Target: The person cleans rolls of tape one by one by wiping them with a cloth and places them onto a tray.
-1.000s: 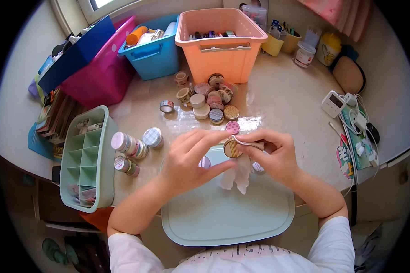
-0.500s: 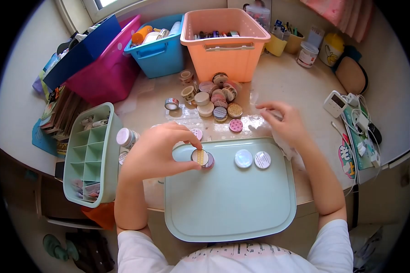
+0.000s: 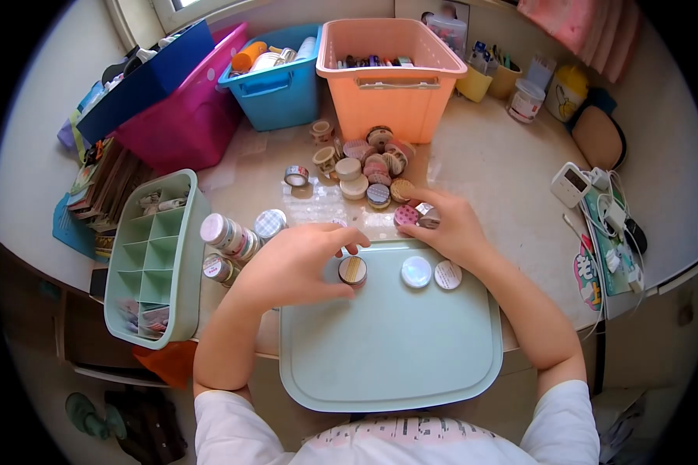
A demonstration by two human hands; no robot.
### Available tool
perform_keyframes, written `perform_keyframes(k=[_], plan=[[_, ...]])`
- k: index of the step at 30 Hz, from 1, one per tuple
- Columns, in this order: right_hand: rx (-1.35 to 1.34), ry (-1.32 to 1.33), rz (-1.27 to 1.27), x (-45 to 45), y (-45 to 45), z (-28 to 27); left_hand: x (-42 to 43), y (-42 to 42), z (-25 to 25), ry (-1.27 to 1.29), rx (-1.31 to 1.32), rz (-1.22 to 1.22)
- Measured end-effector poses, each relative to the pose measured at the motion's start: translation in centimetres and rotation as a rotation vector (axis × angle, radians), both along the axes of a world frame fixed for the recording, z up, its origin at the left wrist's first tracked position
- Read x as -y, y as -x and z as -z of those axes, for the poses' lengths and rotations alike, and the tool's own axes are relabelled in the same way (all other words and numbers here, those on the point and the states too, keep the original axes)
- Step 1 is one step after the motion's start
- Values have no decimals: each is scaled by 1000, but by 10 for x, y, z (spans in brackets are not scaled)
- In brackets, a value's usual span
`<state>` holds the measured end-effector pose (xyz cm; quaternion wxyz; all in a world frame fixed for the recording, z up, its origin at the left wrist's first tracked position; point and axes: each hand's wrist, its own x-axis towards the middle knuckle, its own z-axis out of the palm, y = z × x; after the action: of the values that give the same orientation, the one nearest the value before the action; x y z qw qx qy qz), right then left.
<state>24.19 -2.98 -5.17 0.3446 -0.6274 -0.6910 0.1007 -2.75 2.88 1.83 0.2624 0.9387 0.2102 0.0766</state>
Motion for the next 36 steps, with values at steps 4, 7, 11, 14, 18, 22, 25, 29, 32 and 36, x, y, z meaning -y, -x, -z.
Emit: perform_keyframes(k=[4,7,11,14,18,22,25,29,32,36], plan=[[-304,-120,-159,15,3,-21,12,-13,-8,27,282,-147],[-375,-218,-270,35,14,-40,15,-26,5,350,454,-94],[-371,-308,-358,48,23,-44,18,-33,27,778,615,76],[-383,-303,-348,52,25,-47,13,-32,28,865,639,246],[-382,-234,-340,55,23,-51,10,-28,28,1100,580,191],[-515,-192,-341,61,18,-57,10,-27,20,1094,554,190],[-945,-199,-490,58,11,-58,11,-29,21,1076,613,198],[-1075,-119,-473,51,0,-52,11,-29,26,980,643,135],[-888,-149,-414,55,11,-50,16,-30,23,1068,673,52],[-252,-402,-417,57,33,-53,21,-32,31,1049,734,20]])
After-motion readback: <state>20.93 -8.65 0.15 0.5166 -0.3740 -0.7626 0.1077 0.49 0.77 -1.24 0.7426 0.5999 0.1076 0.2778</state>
